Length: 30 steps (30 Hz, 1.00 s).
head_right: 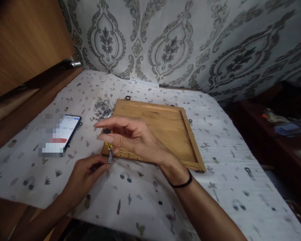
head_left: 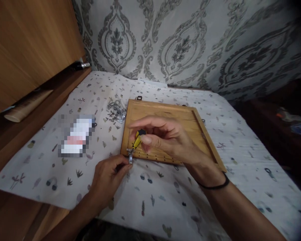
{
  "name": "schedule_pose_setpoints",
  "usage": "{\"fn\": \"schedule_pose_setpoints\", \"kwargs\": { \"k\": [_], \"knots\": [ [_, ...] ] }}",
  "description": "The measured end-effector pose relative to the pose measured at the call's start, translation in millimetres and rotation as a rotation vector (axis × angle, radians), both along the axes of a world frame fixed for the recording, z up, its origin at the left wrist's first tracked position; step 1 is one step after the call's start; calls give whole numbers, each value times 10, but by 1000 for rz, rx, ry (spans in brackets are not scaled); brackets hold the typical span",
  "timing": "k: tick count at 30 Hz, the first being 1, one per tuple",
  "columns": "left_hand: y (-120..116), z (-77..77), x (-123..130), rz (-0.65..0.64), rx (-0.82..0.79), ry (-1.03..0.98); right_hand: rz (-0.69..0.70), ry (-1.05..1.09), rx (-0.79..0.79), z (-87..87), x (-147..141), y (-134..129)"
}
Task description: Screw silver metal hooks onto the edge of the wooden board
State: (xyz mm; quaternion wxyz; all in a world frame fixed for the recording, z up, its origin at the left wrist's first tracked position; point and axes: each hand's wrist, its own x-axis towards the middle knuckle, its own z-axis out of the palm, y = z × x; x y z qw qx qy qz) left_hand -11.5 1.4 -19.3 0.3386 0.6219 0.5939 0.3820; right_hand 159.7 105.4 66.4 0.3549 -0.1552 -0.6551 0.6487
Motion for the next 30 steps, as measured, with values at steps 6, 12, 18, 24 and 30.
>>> {"fn": "schedule_pose_setpoints", "kwargs": {
  "k": [6, 12, 18, 24, 30],
  "knots": [
    [0, 0, -2, -1, -36, 4, 1, 10, 27, -42, 16, 28],
    [-5, -20, 0, -8, -11, -13, -51, 13, -2, -16, -66, 2],
    [4, -17, -1, -11, -19, -33, -146, 2, -36, -59, -109, 0],
    [-2, -28, -3, -15, -24, -20, -93, -52, 51, -20, -27, -1],
    [-4, -17, -10, -13, -34, -24, -3, -79, 46, 69, 36, 0]
  ]
}}
